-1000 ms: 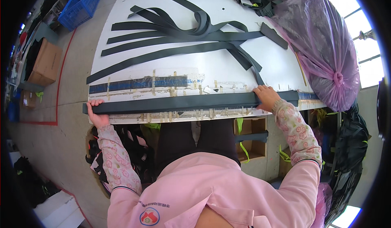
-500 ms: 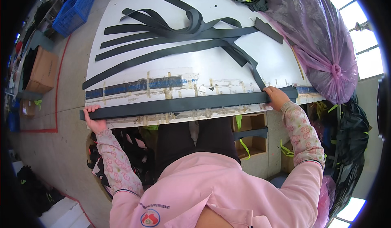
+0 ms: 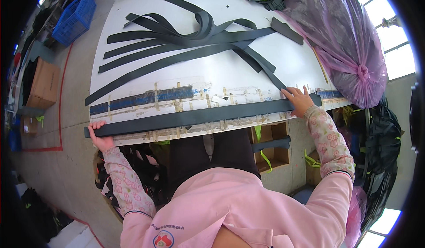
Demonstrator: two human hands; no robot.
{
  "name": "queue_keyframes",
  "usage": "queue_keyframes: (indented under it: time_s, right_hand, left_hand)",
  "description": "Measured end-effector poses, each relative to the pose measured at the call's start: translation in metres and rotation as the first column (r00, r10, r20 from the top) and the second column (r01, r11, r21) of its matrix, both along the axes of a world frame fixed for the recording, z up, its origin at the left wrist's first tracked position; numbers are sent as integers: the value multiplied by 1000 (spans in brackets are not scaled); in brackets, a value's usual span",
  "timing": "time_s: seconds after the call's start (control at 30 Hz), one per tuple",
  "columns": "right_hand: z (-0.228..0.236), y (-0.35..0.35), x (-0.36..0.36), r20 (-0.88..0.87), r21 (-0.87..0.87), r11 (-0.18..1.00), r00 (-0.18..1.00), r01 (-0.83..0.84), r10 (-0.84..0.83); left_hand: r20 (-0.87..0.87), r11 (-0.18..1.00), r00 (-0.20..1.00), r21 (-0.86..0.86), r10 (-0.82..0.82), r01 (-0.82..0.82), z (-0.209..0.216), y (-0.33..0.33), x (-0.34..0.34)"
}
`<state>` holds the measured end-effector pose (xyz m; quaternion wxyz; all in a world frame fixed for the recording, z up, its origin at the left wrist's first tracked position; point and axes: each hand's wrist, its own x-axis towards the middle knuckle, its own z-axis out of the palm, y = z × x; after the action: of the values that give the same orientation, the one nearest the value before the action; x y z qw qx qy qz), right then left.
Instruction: The recorder is picking up, organizing, and stacking a large number of black fabric straps on a workbench.
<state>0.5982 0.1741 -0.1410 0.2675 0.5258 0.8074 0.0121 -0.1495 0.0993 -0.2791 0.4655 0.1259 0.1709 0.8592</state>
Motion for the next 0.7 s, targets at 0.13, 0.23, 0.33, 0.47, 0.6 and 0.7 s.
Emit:
queue_keyframes:
  time_s: [0.13,0.23,0.33,0.47,0.6,0.7]
  right_hand:
    - [-7,3,-4,-3,-29,992,993,120,-120]
    - [-10,2,12,-153,-69,995,985,73,-83]
    - [-20,0,27,-231,-125,973,948,196,-221]
    - [-21,2,33,-262,-94,983,948,161,-180]
    - [-16,7,28,-238,-130,980,955,151,-179]
    - [-17,1,40,-184,-81,985,969,154,-167]
  left_hand:
    - [-14,1000,1000,-8,15,-15,0,-5,-6]
    - [-34,1000,999,-3,-1,1,-2,-3,-6]
    - [-38,1000,999,-5,-4,4,-2,0,0]
    - [-37,1000,999,-5,-8,8,-3,-1,-4]
    - [-37,1000,999,-14,2,-3,-4,-4,-6]
    - [-36,1000,999,-20,2,-3,-1,-3,0]
